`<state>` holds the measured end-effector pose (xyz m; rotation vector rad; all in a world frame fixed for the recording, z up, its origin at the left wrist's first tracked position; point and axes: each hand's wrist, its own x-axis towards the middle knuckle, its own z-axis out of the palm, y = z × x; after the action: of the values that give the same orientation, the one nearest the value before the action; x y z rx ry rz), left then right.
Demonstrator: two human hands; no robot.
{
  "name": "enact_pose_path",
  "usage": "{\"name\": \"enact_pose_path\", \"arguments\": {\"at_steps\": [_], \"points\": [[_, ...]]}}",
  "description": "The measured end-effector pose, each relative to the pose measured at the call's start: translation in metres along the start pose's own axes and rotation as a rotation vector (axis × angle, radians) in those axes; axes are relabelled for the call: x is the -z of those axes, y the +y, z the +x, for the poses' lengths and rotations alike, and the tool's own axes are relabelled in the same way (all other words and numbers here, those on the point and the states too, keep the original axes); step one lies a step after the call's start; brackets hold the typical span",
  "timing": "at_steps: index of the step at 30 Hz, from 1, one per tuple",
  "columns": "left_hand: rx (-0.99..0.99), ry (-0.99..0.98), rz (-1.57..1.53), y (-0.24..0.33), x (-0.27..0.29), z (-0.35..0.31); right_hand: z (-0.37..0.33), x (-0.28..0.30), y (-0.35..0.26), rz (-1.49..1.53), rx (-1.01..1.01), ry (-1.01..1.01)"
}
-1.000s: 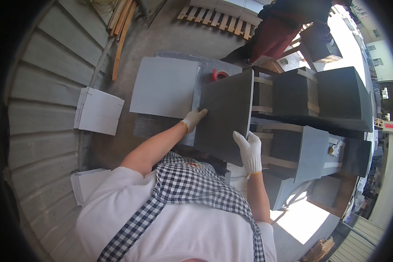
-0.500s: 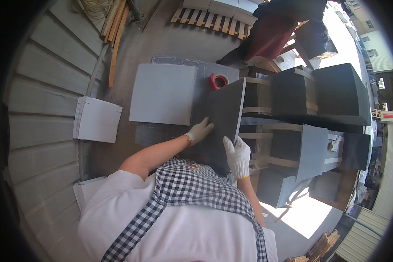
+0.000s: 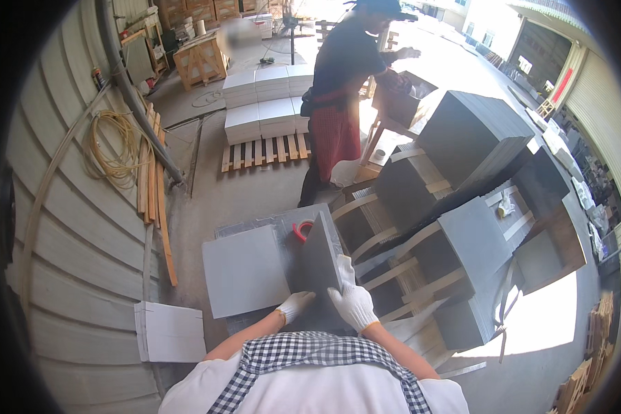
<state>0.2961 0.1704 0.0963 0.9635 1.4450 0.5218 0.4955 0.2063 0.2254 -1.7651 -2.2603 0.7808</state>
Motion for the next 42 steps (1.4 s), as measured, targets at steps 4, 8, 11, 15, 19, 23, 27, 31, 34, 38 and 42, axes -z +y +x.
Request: {"name": "enact_pose_path", "arguments": {"at_steps": [4,8,11,15,19,23,27,31,34,38,42], "points": [[0.129,-0.020,-0.163,-0.011,-0.007,0.002,-0.004,0.006,-0.012,-0.022,0.013,0.039],[0.061,-0.019,-0.171,-0.046,-0.008,0.015,-0.007,0.017,-0.022,-0.008,-0.013,-0.024],[0.118,-0.034,-0.247,-0.045,-0.008,0.015,-0.005,0.004,-0.006,0.030,0.000,0.000],[0.148,-0.039,-0.383,-0.054,-0.008,0.014,-0.009,0.007,-0.008,0.015,0.061,0.083],[0.252,0.029,-0.326,-0.064,-0.009,0.022,-0.010,0.004,-0.011,0.012,0.097,0.114],[0.135,-0.042,-0.366,-0.062,-0.007,0.019,-0.012,0.001,-0.013,0.018,0.089,0.143],[0.100,-0.017,-0.425,-0.031,-0.009,0.002,-0.012,0.010,-0.023,0.027,0.014,-0.007],[0.017,0.046,-0.314,0.022,-0.008,-0.024,-0.012,0.011,-0.025,0.050,0.018,-0.038],[-0.217,0.118,-0.036,0.060,-0.002,-0.043,-0.009,0.003,-0.023,0.042,0.032,-0.051],[-0.401,0.225,-0.068,0.080,0.001,-0.054,-0.003,-0.017,-0.017,0.047,0.112,0.129],[-0.431,0.333,0.085,0.103,0.005,-0.072,-0.009,-0.003,-0.038,0.037,0.080,0.018]]}}
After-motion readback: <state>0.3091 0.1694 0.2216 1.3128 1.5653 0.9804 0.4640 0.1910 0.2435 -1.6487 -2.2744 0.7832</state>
